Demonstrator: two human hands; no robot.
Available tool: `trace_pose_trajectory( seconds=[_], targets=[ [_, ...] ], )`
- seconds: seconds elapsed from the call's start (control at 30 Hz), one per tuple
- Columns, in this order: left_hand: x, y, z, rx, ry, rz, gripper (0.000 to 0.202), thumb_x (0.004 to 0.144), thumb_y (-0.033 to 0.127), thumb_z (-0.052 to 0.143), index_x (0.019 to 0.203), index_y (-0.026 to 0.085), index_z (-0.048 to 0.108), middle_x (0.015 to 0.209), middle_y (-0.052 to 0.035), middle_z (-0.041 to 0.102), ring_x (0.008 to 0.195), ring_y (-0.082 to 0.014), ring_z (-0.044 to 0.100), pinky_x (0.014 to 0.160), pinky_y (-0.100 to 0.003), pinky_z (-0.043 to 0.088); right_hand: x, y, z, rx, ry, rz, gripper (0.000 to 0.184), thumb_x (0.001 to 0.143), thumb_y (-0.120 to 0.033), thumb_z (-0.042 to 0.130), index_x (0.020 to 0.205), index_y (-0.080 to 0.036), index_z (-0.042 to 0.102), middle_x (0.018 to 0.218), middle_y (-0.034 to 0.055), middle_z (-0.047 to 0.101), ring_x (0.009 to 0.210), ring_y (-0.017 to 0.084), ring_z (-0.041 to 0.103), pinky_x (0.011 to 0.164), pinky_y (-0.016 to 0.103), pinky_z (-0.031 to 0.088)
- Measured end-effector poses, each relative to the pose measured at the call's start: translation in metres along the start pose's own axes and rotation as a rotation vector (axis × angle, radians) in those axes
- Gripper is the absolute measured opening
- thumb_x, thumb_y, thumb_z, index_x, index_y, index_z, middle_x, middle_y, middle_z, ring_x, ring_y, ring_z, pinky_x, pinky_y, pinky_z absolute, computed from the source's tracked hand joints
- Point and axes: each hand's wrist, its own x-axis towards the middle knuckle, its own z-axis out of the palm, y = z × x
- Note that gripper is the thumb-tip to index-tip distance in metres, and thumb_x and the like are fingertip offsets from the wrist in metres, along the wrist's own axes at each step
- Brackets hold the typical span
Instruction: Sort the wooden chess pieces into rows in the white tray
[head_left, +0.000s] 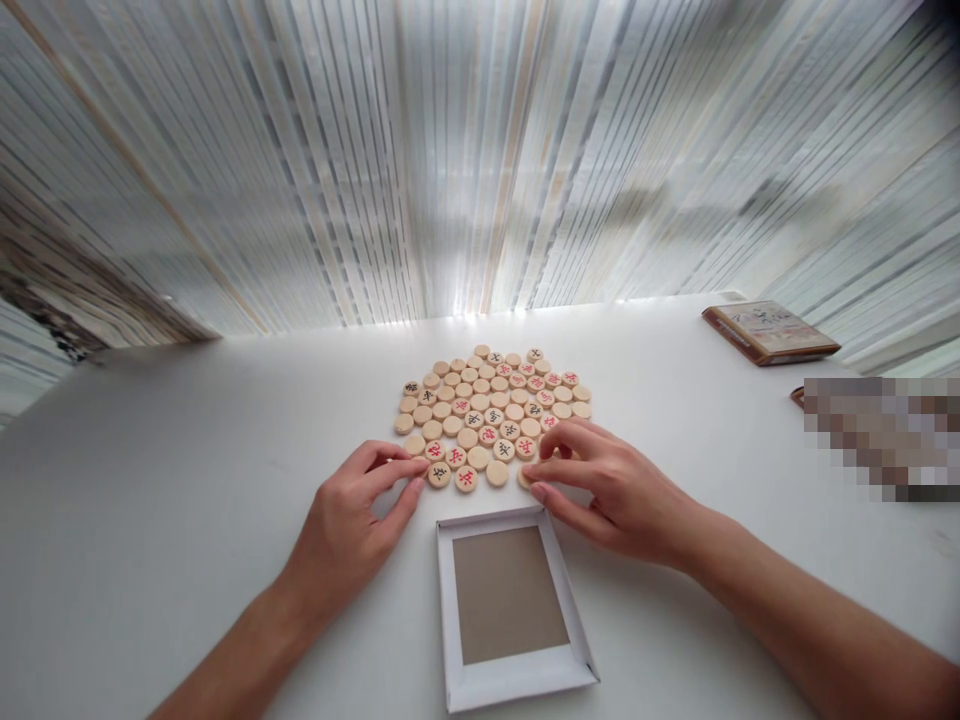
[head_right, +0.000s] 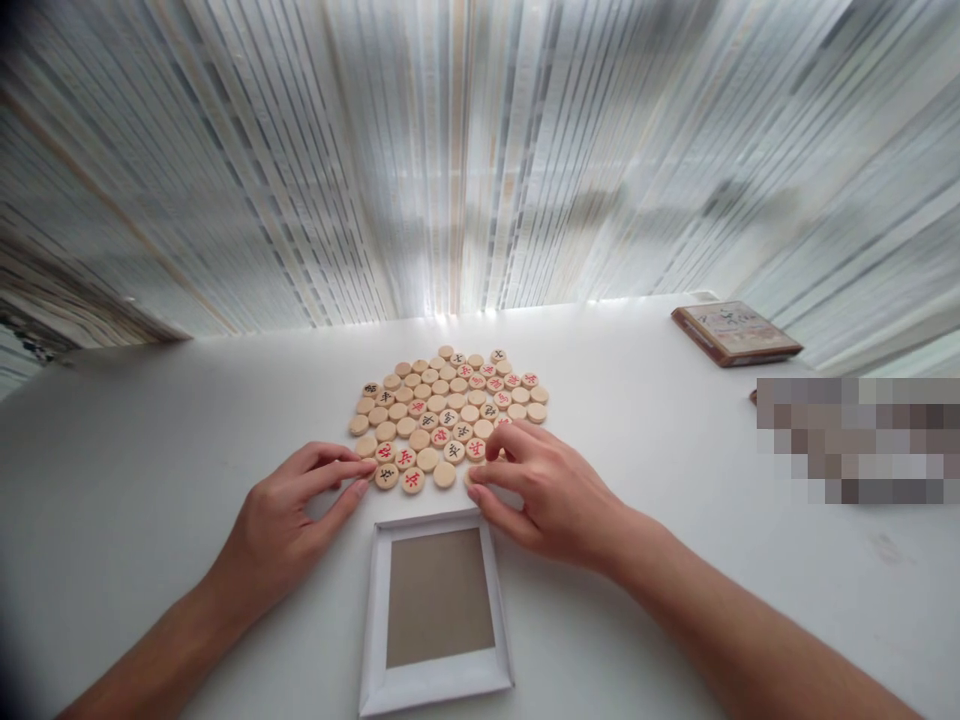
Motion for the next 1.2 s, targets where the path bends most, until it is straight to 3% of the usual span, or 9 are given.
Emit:
trace_pose_trajectory(
  seconds=[0.23,0.37,0.63,0.93,1.07,1.2],
  targets=[
    [0.002,-0.001,-0.006,0.046,0.05,-0.005,0.023,0.103,0.029,0.064,0.106,0.021,0.085,0.11,-0.0071,0.075,0.097,-0.0195,0.075,0.087,-0.031,0.062,-0.001,0.004,0.005,0.061,0.154,0.004,0.02,0.103,-0.019,0.062,0.115,-0.019,0.078,0.096,0.0106,0.073,0.085,0.022,0.07,0.073,0.035,0.06],
    [0.004,-0.003,-0.009,0.049,0.06,-0.048,0.021,0.102,0.032,0.067,0.108,0.021,0.084,0.108,-0.0065,0.076,0.092,-0.0191,0.074,0.078,-0.029,0.061,0.001,0.004,0.003,0.05,0.242,0.022,0.018,0.102,-0.016,0.063,0.101,-0.018,0.08,0.089,0.0095,0.075,0.075,0.019,0.071,0.067,0.031,0.059],
    [0.002,-0.006,-0.006,0.041,-0.012,-0.017,0.024,0.102,0.032,0.067,0.115,0.023,0.085,0.112,-0.0078,0.075,0.101,-0.0204,0.076,0.082,-0.028,0.063,0.001,0.009,-0.003,0.074,0.297,0.123,0.021,0.1,-0.017,0.064,0.087,-0.02,0.08,0.078,0.0059,0.074,0.063,0.016,0.066,0.054,0.028,0.048],
    [0.0,-0.01,-0.007,0.098,0.035,0.061,0.023,0.104,0.035,0.065,0.106,0.026,0.086,0.114,-0.005,0.077,0.098,-0.0211,0.078,0.086,-0.032,0.063,0.002,0.03,-0.018,-0.033,0.473,0.321,0.026,0.099,-0.022,0.067,0.074,-0.018,0.075,0.062,0.0009,0.065,0.054,0.013,0.05,0.054,0.029,0.039],
    [0.005,-0.017,-0.007,0.129,0.066,0.068,0.027,0.105,0.04,0.064,0.118,0.025,0.082,0.118,-0.0049,0.078,0.101,-0.0224,0.078,0.086,-0.032,0.064,0.004,0.039,-0.027,0.036,0.406,0.332,0.021,0.096,-0.021,0.069,0.077,-0.018,0.076,0.065,0.0008,0.07,0.054,0.013,0.054,0.053,0.026,0.041],
    [0.013,-0.029,-0.003,0.129,0.04,0.12,0.031,0.11,0.039,0.056,0.122,0.024,0.081,0.125,-0.0059,0.078,0.11,-0.0243,0.077,0.099,-0.036,0.063,0.003,0.03,-0.03,0.113,0.188,0.214,0.011,0.093,-0.019,0.072,0.086,-0.019,0.08,0.079,0.0026,0.074,0.064,0.013,0.064,0.058,0.023,0.048]
  ],
)
